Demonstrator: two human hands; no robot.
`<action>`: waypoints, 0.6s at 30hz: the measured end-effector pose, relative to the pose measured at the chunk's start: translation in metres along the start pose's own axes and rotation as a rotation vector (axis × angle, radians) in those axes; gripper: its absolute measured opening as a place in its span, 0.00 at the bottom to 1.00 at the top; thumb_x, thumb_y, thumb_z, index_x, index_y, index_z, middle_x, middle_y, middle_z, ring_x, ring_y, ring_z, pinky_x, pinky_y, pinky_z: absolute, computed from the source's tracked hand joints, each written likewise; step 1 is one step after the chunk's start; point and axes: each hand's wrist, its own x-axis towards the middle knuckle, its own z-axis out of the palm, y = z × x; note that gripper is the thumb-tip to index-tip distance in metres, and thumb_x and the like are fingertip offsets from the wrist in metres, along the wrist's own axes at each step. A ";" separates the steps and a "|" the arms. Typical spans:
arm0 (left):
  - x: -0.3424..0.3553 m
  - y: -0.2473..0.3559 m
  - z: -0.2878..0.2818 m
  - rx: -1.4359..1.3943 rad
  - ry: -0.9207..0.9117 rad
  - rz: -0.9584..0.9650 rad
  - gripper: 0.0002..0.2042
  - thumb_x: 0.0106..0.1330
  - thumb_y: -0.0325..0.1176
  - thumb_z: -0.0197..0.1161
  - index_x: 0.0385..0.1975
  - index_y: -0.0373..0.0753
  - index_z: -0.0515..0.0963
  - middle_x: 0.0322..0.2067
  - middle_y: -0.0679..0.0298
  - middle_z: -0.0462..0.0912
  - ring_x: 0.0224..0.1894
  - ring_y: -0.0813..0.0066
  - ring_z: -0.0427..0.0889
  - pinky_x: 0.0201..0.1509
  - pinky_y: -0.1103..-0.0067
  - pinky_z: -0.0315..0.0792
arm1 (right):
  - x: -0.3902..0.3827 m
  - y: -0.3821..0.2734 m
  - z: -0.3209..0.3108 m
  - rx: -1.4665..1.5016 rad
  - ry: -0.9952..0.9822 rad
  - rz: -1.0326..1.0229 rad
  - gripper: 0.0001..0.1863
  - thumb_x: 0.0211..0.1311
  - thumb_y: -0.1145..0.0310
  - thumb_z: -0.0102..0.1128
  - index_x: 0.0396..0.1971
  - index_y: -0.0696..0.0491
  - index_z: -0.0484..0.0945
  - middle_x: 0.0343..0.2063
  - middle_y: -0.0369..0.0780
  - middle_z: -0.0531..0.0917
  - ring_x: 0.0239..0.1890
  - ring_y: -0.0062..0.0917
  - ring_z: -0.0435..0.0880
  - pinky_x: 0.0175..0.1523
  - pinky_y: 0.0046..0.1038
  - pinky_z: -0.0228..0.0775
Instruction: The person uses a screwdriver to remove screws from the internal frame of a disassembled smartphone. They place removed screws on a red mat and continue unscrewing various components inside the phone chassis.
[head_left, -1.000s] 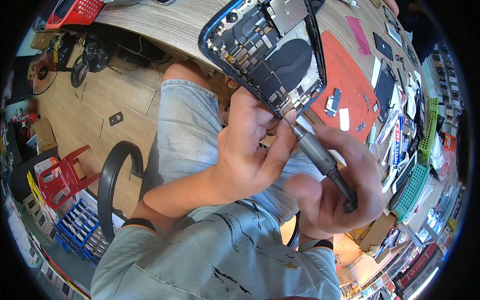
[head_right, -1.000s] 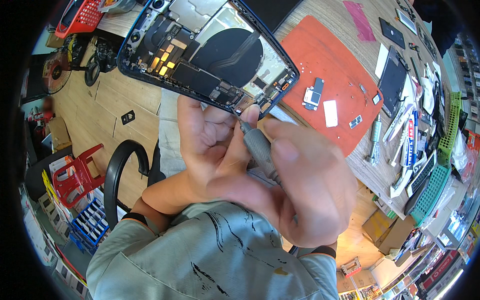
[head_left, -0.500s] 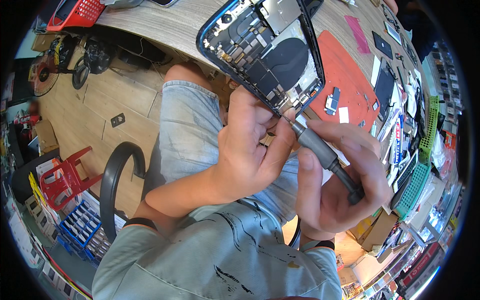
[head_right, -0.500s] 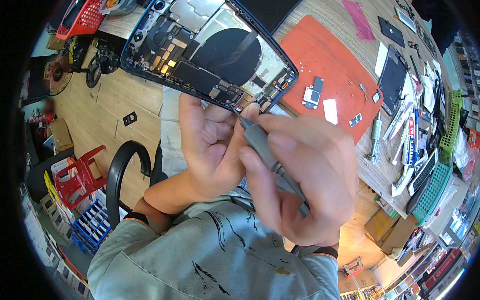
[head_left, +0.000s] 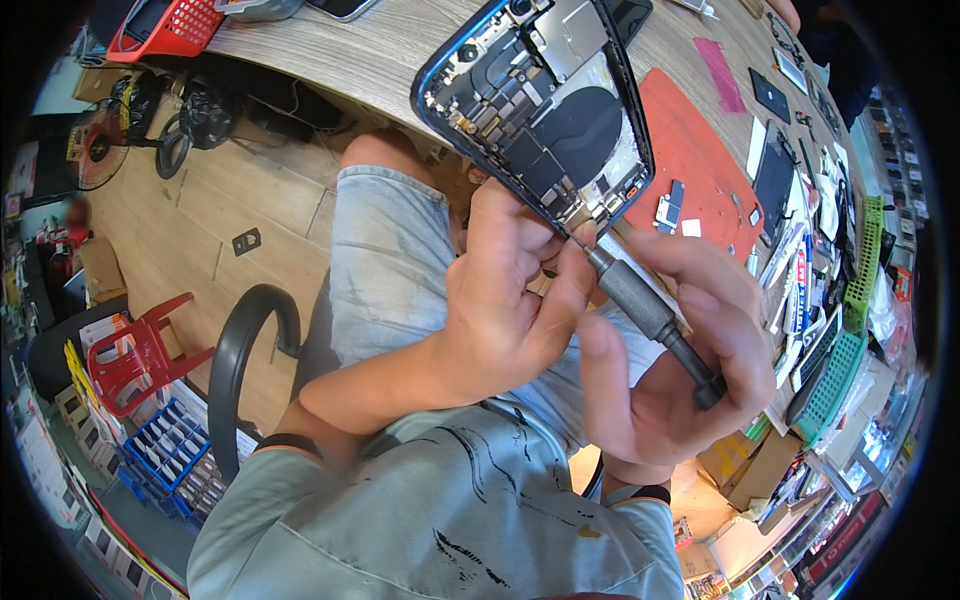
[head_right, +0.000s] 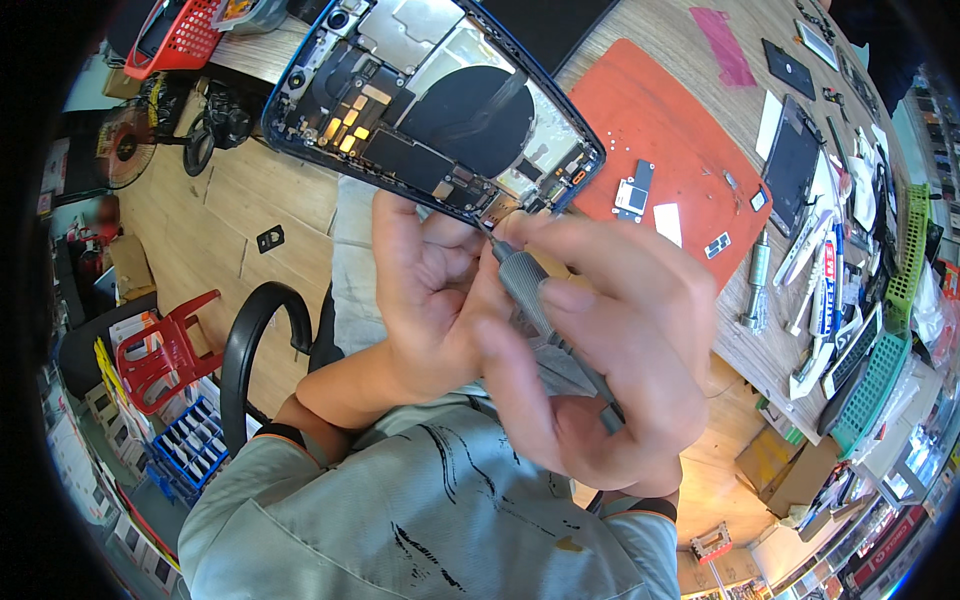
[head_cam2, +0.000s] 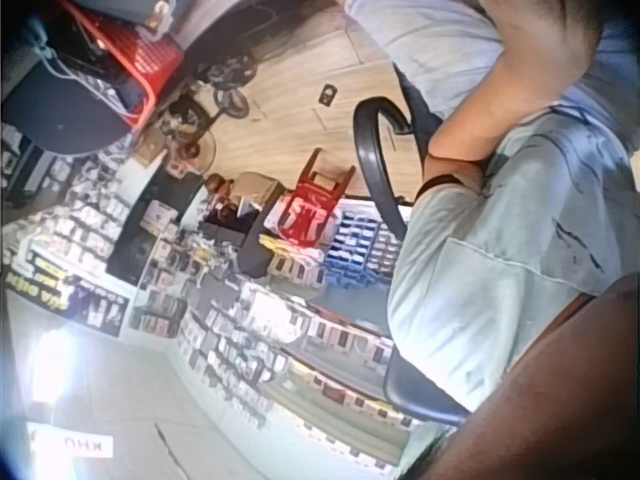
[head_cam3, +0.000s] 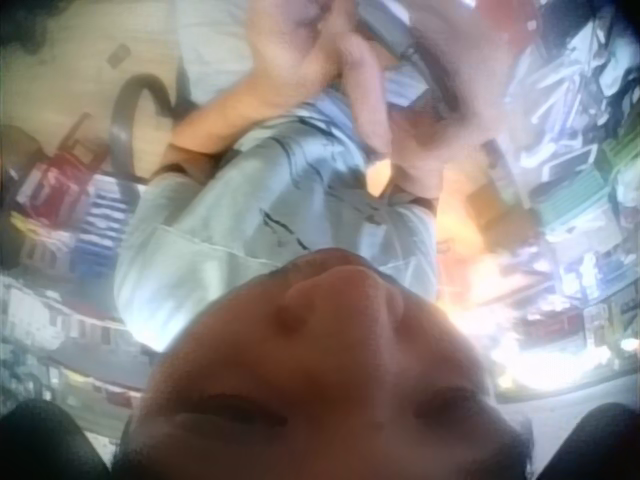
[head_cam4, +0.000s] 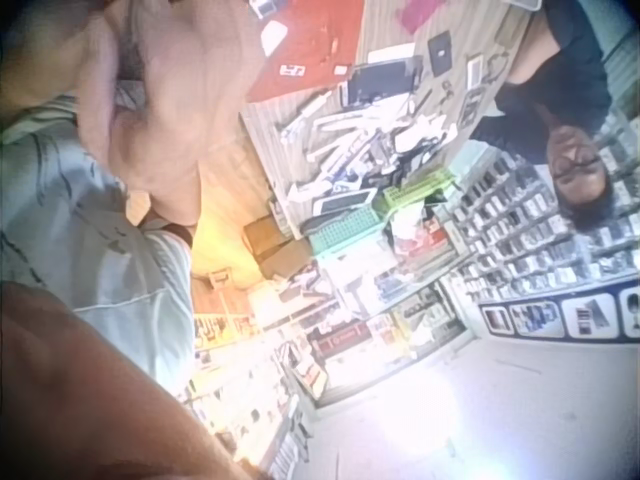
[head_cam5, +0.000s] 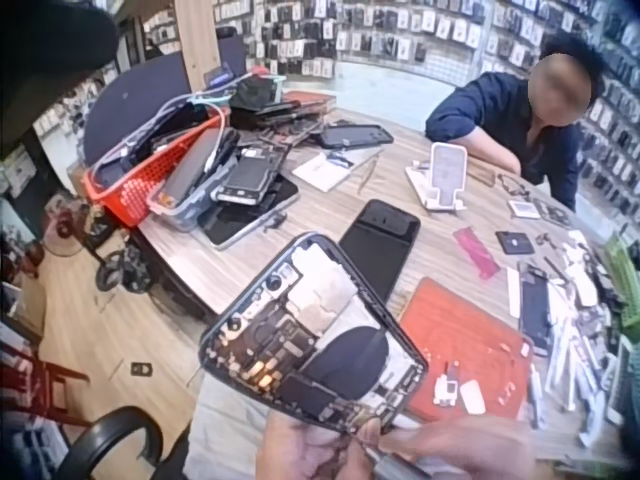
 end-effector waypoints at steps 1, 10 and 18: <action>0.000 -0.001 0.000 0.011 0.001 0.011 0.21 0.68 0.14 0.50 0.59 0.25 0.54 0.41 0.53 0.81 0.39 0.82 0.80 0.38 0.85 0.76 | 0.003 0.001 0.001 -0.007 -0.007 -0.024 0.27 0.53 0.77 0.74 0.48 0.58 0.66 0.38 0.52 0.83 0.34 0.35 0.84 0.43 0.30 0.76; 0.001 0.000 0.001 -0.009 0.013 0.014 0.22 0.68 0.14 0.51 0.60 0.26 0.54 0.40 0.55 0.81 0.39 0.83 0.80 0.37 0.87 0.74 | -0.002 0.006 0.009 0.062 0.071 -0.012 0.27 0.54 0.79 0.73 0.49 0.59 0.64 0.35 0.52 0.81 0.35 0.33 0.84 0.42 0.28 0.78; -0.001 -0.003 0.000 0.008 0.000 0.027 0.26 0.69 0.15 0.52 0.64 0.25 0.51 0.40 0.55 0.81 0.38 0.83 0.79 0.36 0.87 0.73 | -0.006 0.002 0.008 0.049 0.054 0.038 0.28 0.54 0.79 0.72 0.49 0.59 0.63 0.36 0.53 0.81 0.35 0.33 0.83 0.43 0.29 0.78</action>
